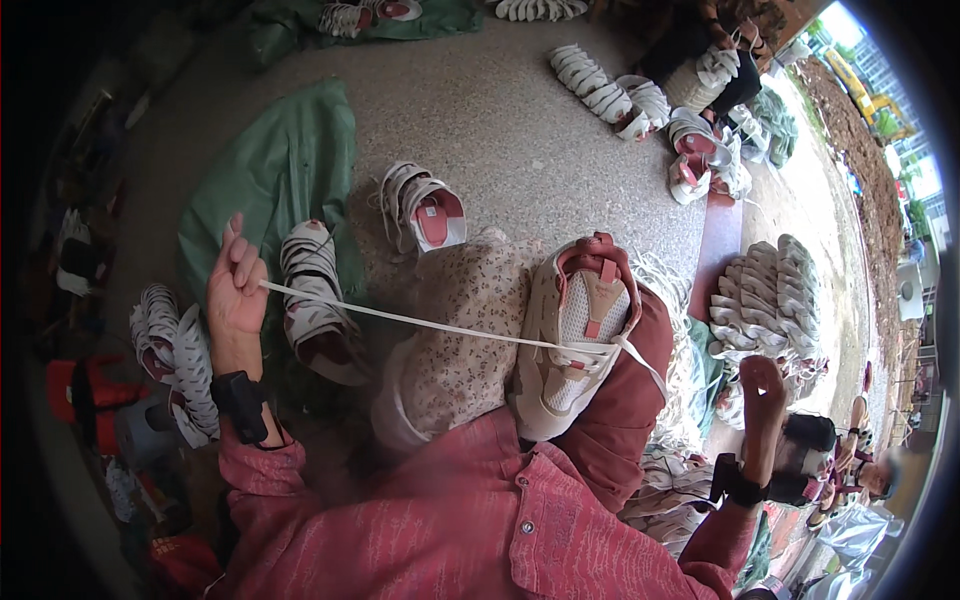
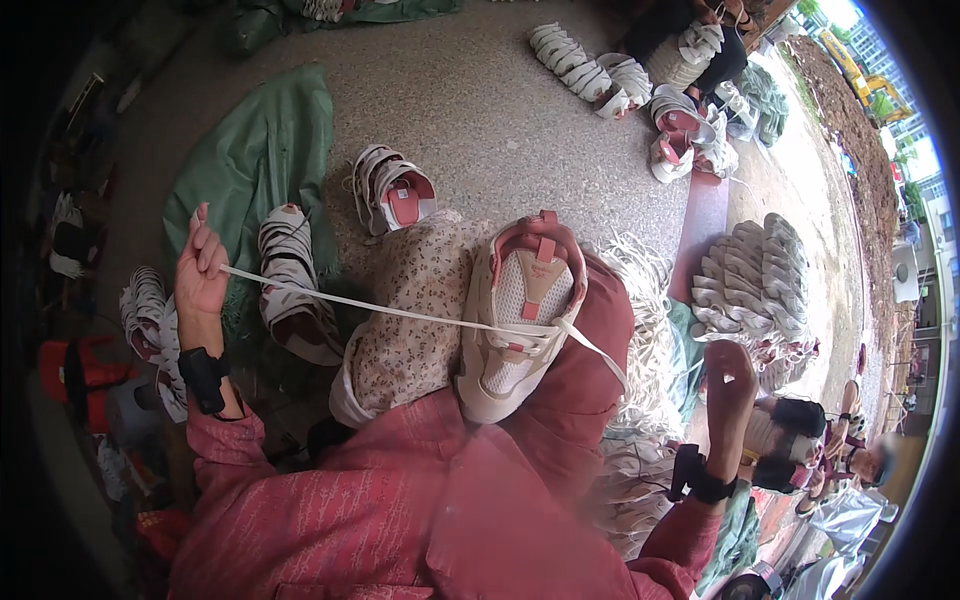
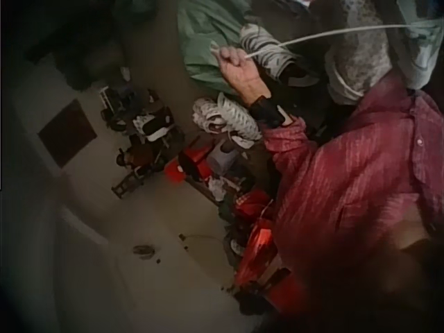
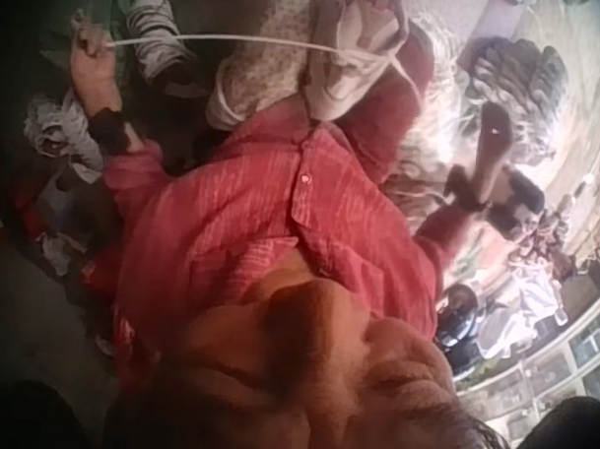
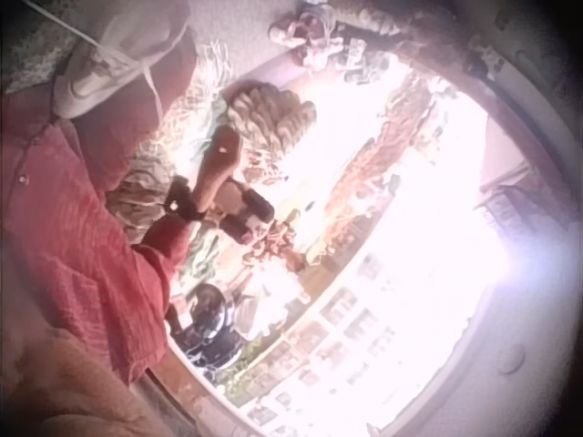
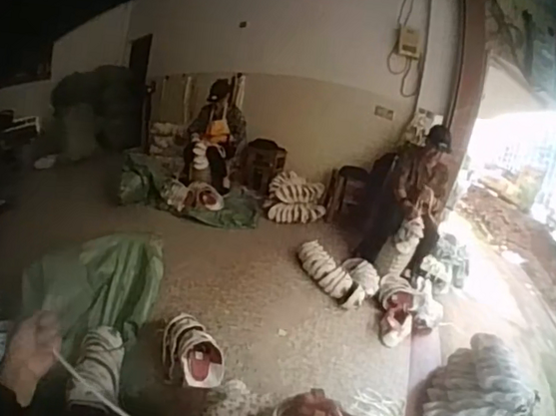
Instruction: The person sits on the floor and laces a white sneaker by hand. They thread the white shoelace through the eyelets, pull it tight, and tie a knot. The person handles the shoe and lace repeatedly to secure the fit.
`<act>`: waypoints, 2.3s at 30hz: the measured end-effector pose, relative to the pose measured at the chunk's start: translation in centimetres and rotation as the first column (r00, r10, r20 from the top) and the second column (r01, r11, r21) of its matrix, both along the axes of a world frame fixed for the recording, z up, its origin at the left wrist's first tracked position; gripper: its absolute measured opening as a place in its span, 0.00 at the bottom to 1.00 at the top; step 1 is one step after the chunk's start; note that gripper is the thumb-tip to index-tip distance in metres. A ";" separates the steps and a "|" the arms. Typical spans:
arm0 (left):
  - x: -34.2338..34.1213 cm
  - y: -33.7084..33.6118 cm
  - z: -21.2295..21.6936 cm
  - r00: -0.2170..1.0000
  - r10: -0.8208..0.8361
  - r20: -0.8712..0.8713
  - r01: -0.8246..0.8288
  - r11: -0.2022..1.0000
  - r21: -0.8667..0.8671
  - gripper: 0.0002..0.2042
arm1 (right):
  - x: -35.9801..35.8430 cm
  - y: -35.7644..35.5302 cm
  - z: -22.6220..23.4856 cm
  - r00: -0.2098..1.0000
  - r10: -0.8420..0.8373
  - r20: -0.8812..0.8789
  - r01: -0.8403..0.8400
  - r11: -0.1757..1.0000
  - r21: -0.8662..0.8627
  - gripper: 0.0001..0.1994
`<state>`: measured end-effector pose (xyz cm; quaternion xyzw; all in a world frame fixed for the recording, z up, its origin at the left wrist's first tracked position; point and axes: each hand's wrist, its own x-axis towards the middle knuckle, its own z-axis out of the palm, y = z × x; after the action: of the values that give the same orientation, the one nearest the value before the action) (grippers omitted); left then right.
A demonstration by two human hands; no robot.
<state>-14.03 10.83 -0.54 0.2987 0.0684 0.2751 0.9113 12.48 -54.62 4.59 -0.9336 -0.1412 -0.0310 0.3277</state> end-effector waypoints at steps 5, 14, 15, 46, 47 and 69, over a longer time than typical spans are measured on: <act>5.0 -8.0 5.2 0.812 0.476 -0.338 -0.279 0.825 0.492 0.11 | -3.3 14.4 2.2 0.794 0.573 0.206 -0.558 0.820 -0.128 0.10; 10.9 -20.0 2.8 0.892 0.053 -0.449 0.394 0.395 0.830 0.09 | -2.1 17.9 -1.3 0.635 0.745 0.205 -0.726 0.666 -0.169 0.10; 11.5 -21.1 2.4 0.933 0.059 -0.354 0.320 0.314 0.894 0.08 | -1.9 17.9 -1.5 0.650 0.740 0.173 -0.730 0.671 -0.127 0.09; 12.0 -23.9 1.2 0.932 0.032 -0.361 0.362 -0.080 0.929 0.08 | -2.8 16.9 -1.8 0.713 0.697 0.079 -0.701 0.708 0.087 0.05; 12.0 -23.9 1.4 0.930 0.019 -0.368 0.368 -0.088 0.926 0.08 | -2.7 16.9 -1.9 0.711 0.698 0.088 -0.704 0.706 0.084 0.06; 13.5 -25.3 2.3 0.918 0.006 -0.397 0.397 -0.049 0.917 0.08 | -1.5 16.1 -2.3 0.653 0.737 0.177 -0.757 0.646 0.102 0.08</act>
<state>-0.55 -14.43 1.76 0.8971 -0.0630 0.0598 0.4331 10.97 -38.49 2.29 -0.7576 -0.5299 0.0397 0.3789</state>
